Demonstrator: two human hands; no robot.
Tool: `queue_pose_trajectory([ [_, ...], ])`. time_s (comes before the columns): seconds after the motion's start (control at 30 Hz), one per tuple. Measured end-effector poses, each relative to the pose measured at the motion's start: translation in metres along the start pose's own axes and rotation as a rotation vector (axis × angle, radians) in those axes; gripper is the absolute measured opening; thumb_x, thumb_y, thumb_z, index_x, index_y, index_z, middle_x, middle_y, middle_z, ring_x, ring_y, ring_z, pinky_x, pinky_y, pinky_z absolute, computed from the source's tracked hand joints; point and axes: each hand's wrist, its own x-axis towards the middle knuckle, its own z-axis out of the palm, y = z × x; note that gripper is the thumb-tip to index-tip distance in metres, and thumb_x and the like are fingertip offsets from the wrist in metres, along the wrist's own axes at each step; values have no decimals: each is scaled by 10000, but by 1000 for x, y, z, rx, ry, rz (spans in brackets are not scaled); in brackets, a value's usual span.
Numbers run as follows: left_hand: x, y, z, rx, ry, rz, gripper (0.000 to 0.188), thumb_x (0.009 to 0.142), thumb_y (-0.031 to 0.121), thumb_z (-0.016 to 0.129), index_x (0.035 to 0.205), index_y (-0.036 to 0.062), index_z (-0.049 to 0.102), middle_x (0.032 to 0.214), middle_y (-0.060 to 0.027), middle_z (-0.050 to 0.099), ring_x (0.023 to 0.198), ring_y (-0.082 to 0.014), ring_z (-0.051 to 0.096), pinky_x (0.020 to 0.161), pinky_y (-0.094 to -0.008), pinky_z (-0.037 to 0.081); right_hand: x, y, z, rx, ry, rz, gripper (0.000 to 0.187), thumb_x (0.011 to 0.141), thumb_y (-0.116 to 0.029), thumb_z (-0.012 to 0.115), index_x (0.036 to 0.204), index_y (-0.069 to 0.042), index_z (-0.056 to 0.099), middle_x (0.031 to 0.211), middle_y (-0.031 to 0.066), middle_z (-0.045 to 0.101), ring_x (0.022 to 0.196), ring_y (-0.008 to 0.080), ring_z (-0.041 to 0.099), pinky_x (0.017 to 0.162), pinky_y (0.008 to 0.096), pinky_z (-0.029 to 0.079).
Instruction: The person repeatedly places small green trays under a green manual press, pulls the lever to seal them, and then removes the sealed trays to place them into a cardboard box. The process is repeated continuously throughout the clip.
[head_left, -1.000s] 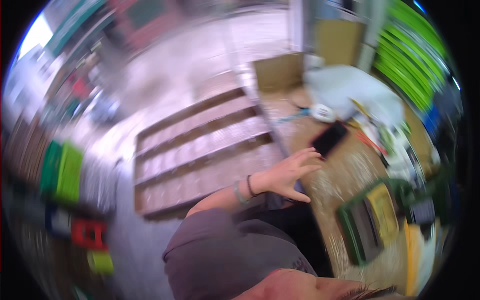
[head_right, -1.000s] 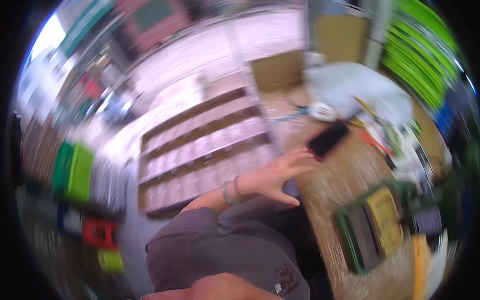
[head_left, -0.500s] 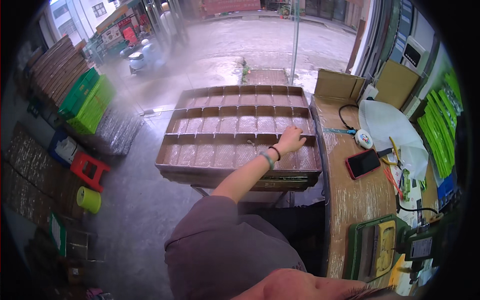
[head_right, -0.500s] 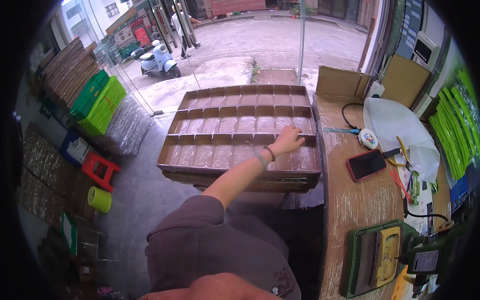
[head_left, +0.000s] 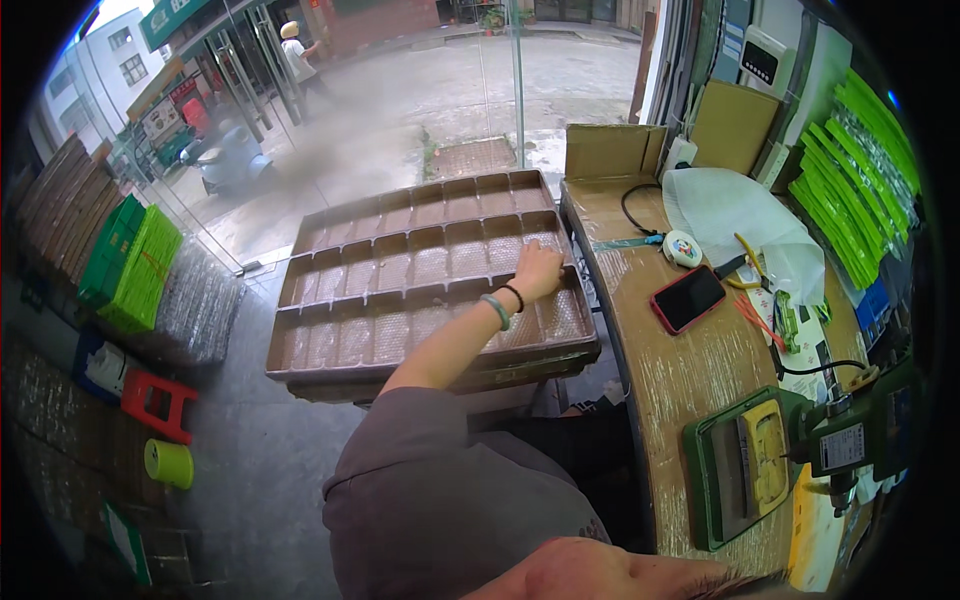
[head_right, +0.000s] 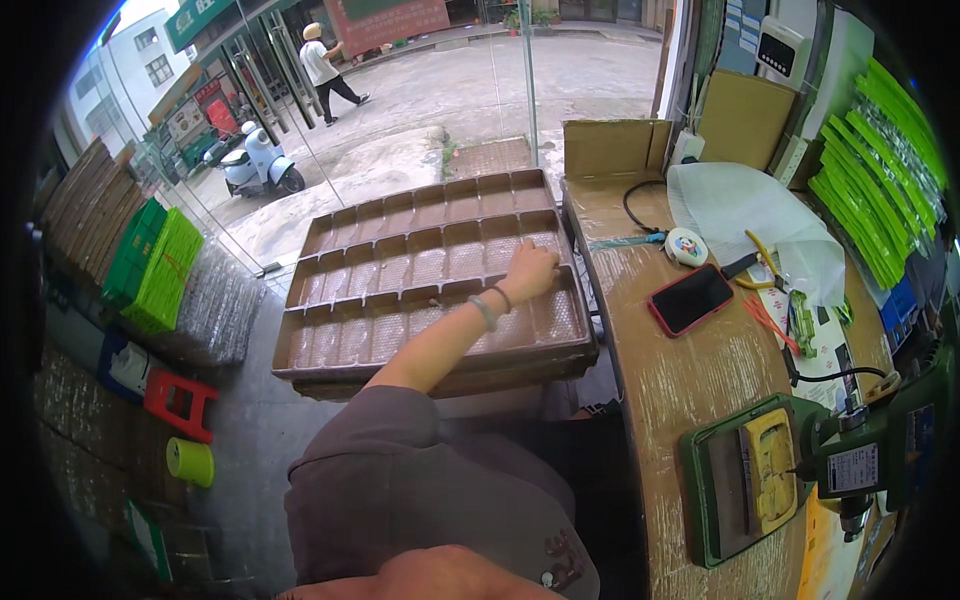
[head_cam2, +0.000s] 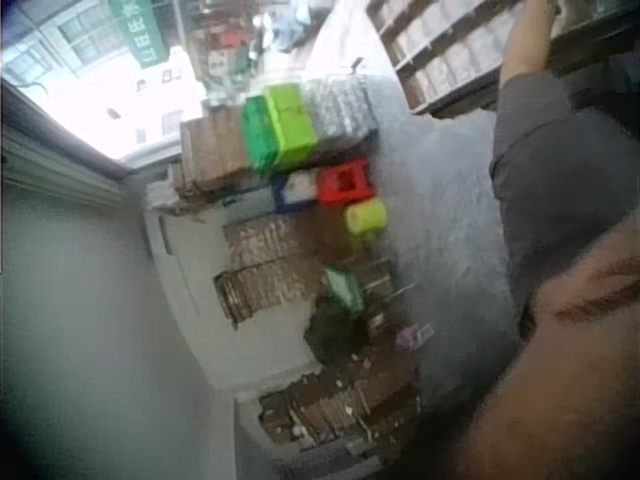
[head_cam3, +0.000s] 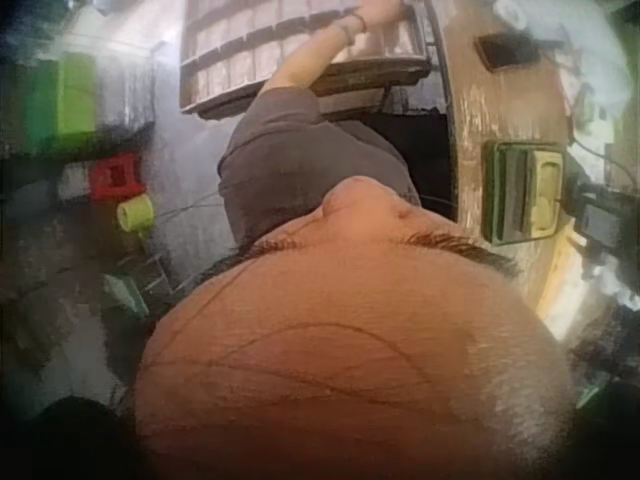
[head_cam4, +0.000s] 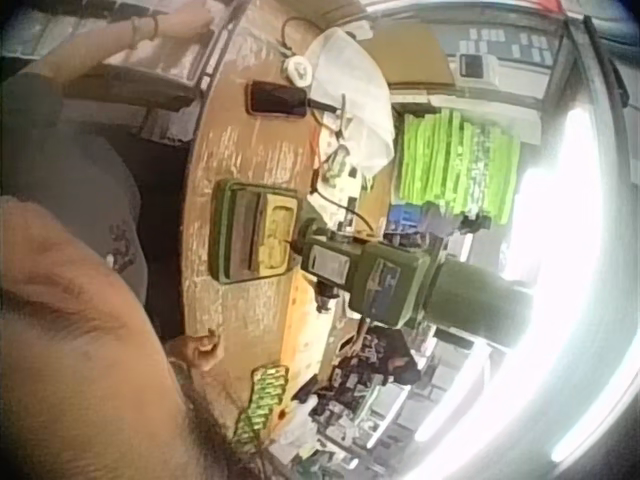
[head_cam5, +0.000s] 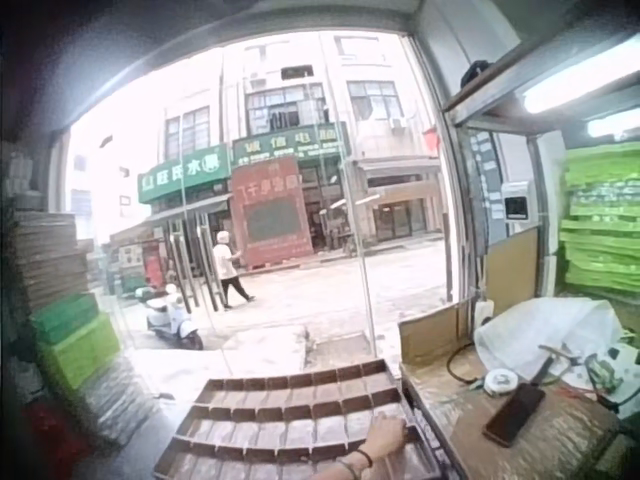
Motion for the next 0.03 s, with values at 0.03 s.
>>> queue_pose_trajectory([
  [0.03,13,26,2,-59,-7,100,214,848,303,682,914,105,725,928,-113,698,968,-342,574,873,-454,431,-20,-11,-21,-77,56,36,307,949,-336,622,957,-34,679,800,136,628,686,247,555,613,374,460],
])
